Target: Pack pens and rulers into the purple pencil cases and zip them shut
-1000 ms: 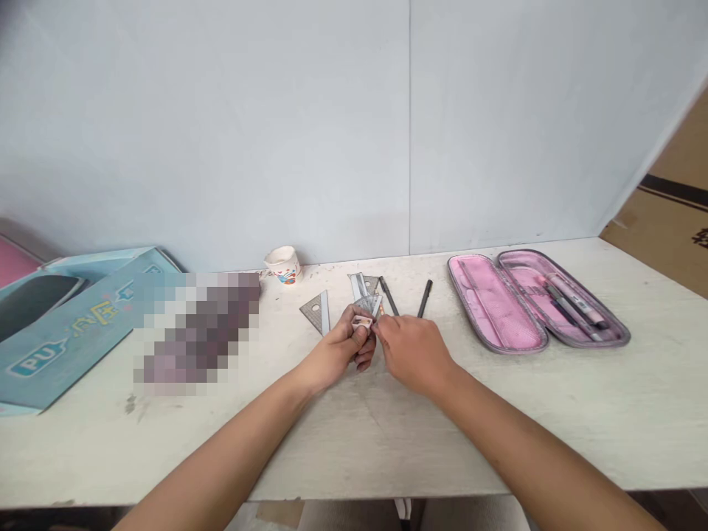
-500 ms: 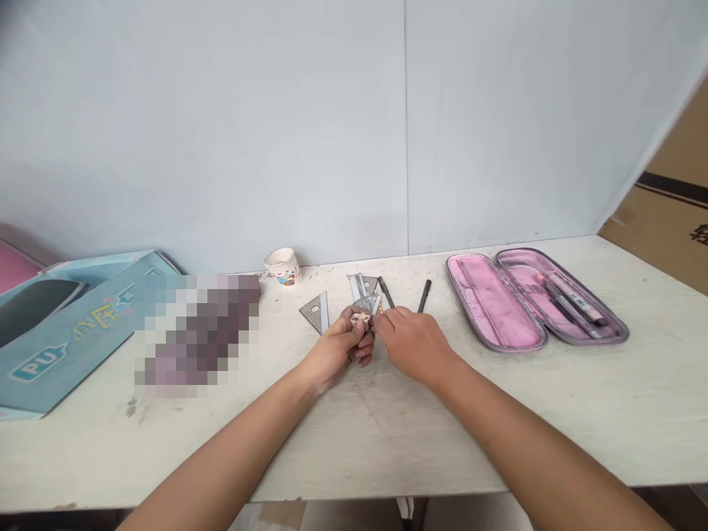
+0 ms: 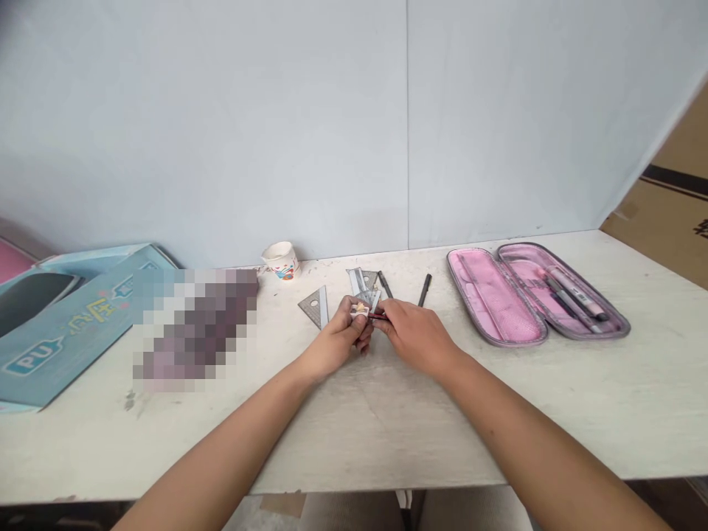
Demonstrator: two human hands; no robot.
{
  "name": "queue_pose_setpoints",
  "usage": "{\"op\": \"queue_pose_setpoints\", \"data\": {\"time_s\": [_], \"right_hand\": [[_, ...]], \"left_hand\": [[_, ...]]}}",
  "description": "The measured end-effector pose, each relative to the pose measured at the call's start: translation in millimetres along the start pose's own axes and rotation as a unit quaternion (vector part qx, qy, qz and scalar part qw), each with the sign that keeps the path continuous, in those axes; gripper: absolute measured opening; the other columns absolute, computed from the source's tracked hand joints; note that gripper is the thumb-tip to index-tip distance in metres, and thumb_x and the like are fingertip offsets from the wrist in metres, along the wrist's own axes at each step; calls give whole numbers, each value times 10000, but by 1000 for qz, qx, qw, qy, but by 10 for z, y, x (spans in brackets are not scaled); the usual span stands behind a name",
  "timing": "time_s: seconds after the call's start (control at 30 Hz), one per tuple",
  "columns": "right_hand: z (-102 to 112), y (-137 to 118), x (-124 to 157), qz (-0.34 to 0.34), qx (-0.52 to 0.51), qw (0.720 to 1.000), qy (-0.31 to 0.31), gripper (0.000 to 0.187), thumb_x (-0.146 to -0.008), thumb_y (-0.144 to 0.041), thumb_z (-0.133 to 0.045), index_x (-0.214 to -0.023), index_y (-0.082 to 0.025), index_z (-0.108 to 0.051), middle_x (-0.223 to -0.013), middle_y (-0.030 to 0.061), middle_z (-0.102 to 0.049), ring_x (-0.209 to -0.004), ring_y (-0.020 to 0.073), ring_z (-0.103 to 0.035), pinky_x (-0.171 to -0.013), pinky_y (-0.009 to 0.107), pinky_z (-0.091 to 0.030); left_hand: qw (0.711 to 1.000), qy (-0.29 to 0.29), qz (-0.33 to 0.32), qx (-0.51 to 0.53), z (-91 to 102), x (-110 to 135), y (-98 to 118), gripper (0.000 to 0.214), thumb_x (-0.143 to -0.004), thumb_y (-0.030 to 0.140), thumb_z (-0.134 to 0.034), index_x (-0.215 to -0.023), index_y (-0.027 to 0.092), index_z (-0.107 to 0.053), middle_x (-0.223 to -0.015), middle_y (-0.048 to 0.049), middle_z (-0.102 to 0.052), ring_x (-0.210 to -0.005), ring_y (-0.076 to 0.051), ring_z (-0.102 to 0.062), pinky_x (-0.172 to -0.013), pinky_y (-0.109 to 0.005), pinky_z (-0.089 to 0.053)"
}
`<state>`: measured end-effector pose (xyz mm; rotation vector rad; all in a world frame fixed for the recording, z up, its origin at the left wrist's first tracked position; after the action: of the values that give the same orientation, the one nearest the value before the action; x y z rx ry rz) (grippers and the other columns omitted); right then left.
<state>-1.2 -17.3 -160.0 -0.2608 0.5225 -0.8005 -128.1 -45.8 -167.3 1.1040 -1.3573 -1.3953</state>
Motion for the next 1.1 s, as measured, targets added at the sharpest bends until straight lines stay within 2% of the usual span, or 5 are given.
{"op": "queue_pose_setpoints", "data": {"time_s": [0.13, 0.27, 0.43, 0.67, 1.1], "right_hand": [[0, -32, 16, 62, 123, 990, 38, 193, -888, -212, -357, -948, -183, -538, -880, 57, -642, -812, 168, -574, -581, 255, -299], [-17, -4, 9, 35, 155, 987, -3, 187, -830, -116, -370, -887, -174, -539, -794, 44, -652, -705, 167, -588, -552, 266, -269], [1, 89, 0, -22, 53, 997, -41, 187, -860, -177, -342, -831, -193, -526, -749, 18, -648, -640, 143, -572, -569, 248, -298], [14, 199, 3, -81, -150, 985, 36, 238, -876, -268, -331, -1077, -198, -438, -756, -1, -648, -692, 141, -585, -658, 255, -379], [-17, 77, 16, -31, -120, 992, -1, 449, -882, -230, -324, -1324, -296, -358, -874, 4, -648, -732, 135, -584, -691, 245, -406]], "left_hand": [[1000, 5, 4, 9, -8, 8, 30, 219, -853, 399, -422, -908, 225, -301, -633, 72, -368, -516, -65, -377, -505, -208, -397], [1000, 3, 0, -6, -26, 9, 3, 223, -849, 395, -435, -921, 224, -310, -607, 78, -352, -523, -69, -381, -505, -204, -401], [999, 39, -23, 5, 48, -4, 8, 188, -857, 352, -443, -898, 218, -318, -618, 74, -423, -519, -69, -423, -515, -214, -421], [983, 102, -44, 147, 181, 0, 48, 254, -819, 357, -543, -887, 199, -355, -976, -71, -643, -828, -144, -619, -794, -357, -468], [979, 57, -38, 193, 139, 27, 27, 239, -812, 334, -569, -918, 186, -414, -1038, -93, -640, -1006, -211, -601, -908, -425, -430]]}}
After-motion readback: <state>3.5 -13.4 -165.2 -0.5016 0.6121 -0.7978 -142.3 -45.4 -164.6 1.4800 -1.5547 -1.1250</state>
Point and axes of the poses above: each hand's wrist, its own x-axis away from the middle knuckle, its own z-axis out of the back of the hand, y = z × x, the point moved 4 cm from there along -x, towards the middle knuckle
